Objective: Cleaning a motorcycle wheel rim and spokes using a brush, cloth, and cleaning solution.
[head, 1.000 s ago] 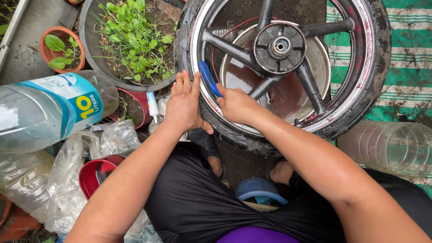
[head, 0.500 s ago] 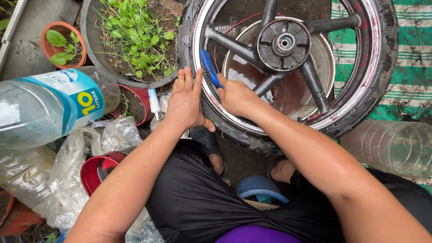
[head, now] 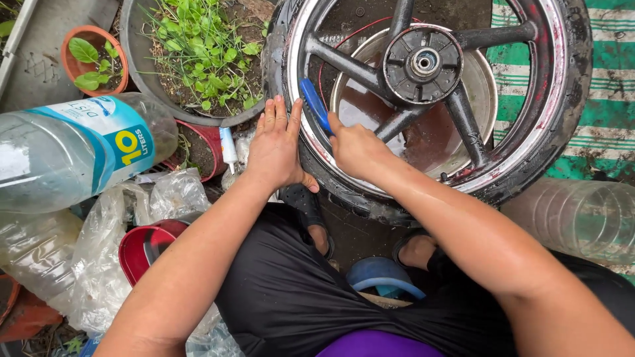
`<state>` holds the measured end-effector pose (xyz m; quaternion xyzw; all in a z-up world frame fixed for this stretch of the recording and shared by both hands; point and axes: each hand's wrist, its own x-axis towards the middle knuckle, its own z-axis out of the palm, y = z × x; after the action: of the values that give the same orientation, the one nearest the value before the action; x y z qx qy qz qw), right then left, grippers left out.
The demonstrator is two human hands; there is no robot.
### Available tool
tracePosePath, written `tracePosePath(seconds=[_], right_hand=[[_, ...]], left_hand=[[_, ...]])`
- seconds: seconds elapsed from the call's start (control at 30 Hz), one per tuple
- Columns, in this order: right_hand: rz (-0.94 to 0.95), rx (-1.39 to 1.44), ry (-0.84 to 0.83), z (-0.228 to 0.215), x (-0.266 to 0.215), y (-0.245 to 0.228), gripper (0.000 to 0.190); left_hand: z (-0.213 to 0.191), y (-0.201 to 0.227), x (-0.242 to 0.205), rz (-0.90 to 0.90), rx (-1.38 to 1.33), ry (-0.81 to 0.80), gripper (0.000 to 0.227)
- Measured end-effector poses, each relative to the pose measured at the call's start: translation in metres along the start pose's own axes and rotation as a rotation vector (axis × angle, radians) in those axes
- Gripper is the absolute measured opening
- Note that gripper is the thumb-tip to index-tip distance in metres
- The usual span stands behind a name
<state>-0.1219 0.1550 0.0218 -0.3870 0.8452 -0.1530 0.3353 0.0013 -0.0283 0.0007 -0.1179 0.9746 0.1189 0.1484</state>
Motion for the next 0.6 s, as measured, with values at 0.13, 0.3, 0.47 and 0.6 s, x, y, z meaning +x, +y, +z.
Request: tracePosePath(seconds=[0.13, 0.3, 0.47, 0.6], right_hand=[[0.037, -0.133, -0.223, -0.036, -0.078, -0.003, 0.059], [0.053, -0.123, -0.132, -0.012, -0.022, -0.003, 0.056], [0.057, -0.003, 0.056, -0.003, 0.021, -0.003, 0.058], [0.018, -0.120, -0.173, -0.039, -0.083, 0.011, 0.059]], left_hand=[[0.000, 0.000, 0.002, 0.006, 0.017, -0.002, 0.202], [0.002, 0.000, 0.003, 0.004, 0.003, -0.009, 0.202], [0.003, 0.000, 0.000, -0.010, 0.023, -0.018, 0.202], [0.002, 0.000, 0.002, 0.004, 0.025, -0.005, 0.201]])
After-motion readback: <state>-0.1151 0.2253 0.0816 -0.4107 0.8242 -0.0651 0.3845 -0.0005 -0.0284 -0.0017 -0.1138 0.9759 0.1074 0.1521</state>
